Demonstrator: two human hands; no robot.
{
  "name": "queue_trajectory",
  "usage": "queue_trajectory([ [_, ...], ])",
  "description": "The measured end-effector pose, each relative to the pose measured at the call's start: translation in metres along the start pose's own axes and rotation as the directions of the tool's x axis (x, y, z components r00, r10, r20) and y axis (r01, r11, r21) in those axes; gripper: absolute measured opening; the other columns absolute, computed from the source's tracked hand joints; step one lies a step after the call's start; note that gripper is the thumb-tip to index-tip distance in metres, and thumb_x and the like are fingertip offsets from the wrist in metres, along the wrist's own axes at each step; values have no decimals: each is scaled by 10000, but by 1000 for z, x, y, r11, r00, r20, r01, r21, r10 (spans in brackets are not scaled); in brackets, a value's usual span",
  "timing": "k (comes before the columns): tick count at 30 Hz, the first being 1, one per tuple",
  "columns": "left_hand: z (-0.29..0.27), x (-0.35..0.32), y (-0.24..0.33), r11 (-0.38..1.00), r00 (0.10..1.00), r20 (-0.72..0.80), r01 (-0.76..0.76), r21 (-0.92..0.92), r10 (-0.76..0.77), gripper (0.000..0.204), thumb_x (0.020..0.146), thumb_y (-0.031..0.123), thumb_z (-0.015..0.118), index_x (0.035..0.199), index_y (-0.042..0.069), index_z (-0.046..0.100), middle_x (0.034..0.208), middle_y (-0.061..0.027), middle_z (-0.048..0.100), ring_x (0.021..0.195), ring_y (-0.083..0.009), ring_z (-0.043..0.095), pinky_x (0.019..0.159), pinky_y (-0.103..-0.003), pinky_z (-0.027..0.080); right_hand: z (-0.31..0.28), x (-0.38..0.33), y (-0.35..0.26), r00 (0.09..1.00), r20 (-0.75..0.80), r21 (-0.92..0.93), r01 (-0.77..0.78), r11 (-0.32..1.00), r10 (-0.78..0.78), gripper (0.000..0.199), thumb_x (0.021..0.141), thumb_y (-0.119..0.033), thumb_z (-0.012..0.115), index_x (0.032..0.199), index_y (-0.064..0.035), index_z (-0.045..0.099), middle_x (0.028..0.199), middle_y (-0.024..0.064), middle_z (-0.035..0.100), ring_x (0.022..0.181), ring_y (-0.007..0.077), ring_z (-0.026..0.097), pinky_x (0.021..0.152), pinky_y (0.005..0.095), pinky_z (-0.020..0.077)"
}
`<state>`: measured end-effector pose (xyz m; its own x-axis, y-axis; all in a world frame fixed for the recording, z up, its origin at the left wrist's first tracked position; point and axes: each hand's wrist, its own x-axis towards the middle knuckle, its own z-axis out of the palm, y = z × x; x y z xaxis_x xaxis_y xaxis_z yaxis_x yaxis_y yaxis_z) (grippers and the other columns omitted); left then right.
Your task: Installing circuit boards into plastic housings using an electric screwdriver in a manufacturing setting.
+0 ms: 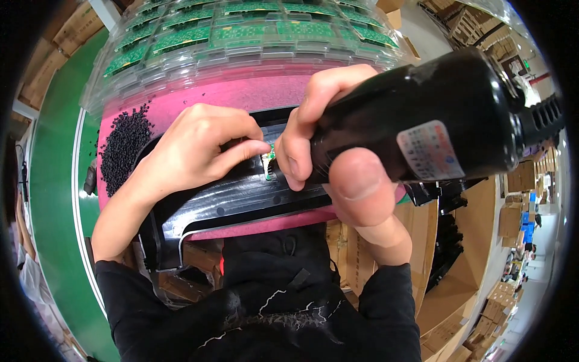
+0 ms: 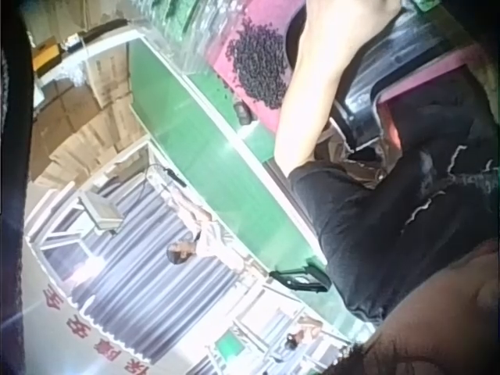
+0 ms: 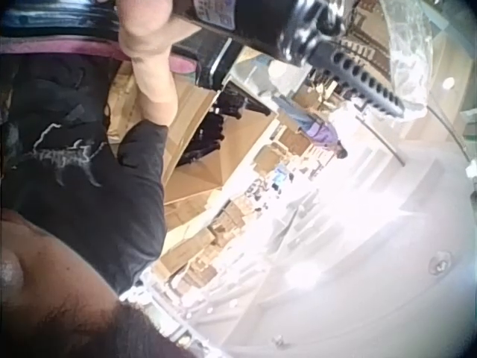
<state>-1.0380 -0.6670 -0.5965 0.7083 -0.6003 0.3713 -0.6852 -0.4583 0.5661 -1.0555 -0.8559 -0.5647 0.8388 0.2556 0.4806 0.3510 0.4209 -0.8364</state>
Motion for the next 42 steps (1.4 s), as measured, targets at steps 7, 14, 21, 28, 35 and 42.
queue_trajectory([
  [7,-3,1,4,987,992,-73,109,116,-101,205,848,162,596,741,-7,549,677,-152,546,665,-355,550,588,-411,436,3,0,7,999,3,-75,-50,996,50,583,820,-597,551,965,-46,428,569,18,473,412,117,442,435,269,394],
  [14,3,-2,-8,995,989,-138,59,82,-47,125,840,106,585,880,1,532,811,-163,563,789,-354,557,675,-411,445,7,2,2,993,52,-117,-102,988,109,556,809,-550,603,973,-46,435,599,24,495,442,123,461,454,266,396],
  [21,3,-1,-7,990,995,-85,69,122,-58,142,815,98,604,897,-3,549,820,-159,574,795,-357,561,694,-417,457,5,7,6,977,110,-73,-177,982,184,579,753,-560,677,924,-61,439,596,21,488,437,108,436,447,247,379],
  [28,5,-8,-13,993,995,-94,44,108,-34,167,745,96,655,853,8,564,805,-127,575,804,-333,561,692,-414,459,11,6,9,953,167,-139,-229,963,251,638,735,-582,684,962,-34,447,612,17,493,459,108,446,447,245,379],
  [35,6,-2,-8,988,985,89,-149,30,146,161,731,93,691,825,16,586,775,-80,579,775,-286,563,695,-389,449,-14,9,-5,957,199,186,174,967,-211,554,804,-555,596,1010,-55,475,649,-4,498,460,98,473,480,253,392],
  [42,1,1,-4,977,990,41,-129,-172,138,161,752,82,700,835,-4,592,765,-94,617,758,-269,591,704,-360,466,-15,9,-23,951,128,194,255,947,-282,525,813,-536,561,1004,-57,460,643,-18,470,449,88,467,493,263,399],
])
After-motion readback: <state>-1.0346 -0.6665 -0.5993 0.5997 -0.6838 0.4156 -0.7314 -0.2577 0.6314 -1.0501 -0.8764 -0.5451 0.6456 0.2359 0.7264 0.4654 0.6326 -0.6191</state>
